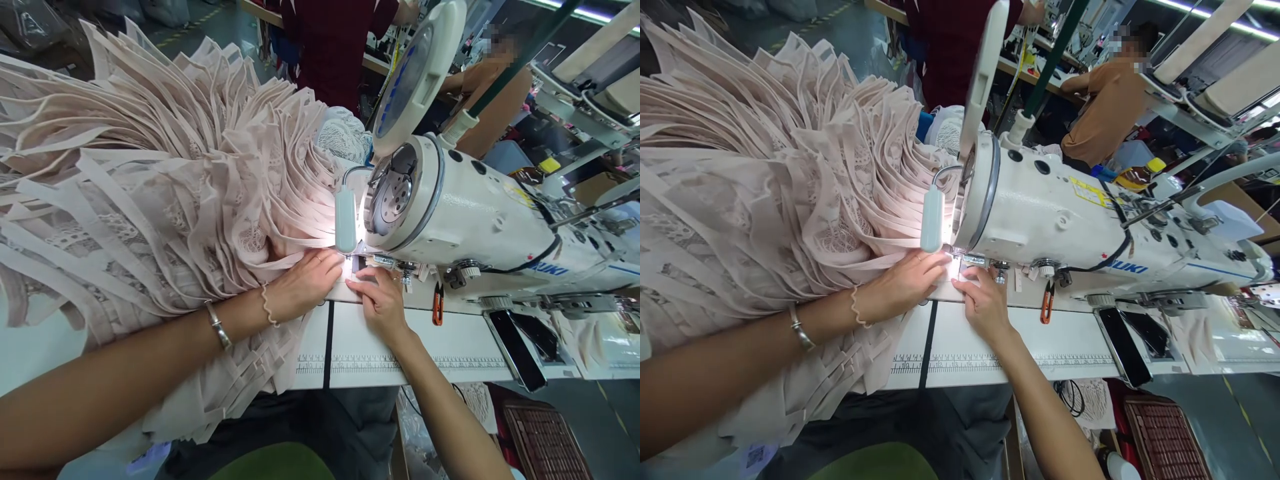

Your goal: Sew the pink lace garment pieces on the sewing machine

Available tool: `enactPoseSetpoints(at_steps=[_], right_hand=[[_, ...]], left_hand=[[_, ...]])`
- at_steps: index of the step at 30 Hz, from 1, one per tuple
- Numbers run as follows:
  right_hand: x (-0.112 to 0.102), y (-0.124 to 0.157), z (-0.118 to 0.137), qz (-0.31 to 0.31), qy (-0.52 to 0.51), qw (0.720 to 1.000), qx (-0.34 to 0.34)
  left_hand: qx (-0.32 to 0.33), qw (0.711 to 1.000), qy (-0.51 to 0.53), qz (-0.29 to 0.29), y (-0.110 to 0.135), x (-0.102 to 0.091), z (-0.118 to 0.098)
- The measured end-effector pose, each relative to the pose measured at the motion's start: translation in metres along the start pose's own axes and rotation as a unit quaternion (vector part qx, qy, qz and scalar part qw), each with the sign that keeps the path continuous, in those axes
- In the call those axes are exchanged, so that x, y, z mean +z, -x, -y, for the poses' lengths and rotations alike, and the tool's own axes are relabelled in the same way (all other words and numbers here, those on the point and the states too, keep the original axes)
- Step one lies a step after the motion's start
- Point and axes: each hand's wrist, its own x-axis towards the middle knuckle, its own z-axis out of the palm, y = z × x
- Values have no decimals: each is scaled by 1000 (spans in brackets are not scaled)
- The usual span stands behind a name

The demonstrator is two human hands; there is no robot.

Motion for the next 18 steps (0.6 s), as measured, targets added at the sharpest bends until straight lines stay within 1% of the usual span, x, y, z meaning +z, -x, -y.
enactPoseSetpoints(at_steps=[3,6,9,13,18], right_hand=[[1,2,-2,6,3,1000,18],[3,5,-3,18,-9,1000,20],[4,6,-4,16,-30,999,15],[5,4,-4,8,-34,999,6],[3,3,-3,20,-16,1000,-11]], left_hand=[[9,999,19,48,4,-4,2],[9,995,41,95,4,-7,4],[-1,992,59,115,1,-10,5],[0,989,63,135,-3,-13,6],[-3,990,55,132,-2,-12,7]])
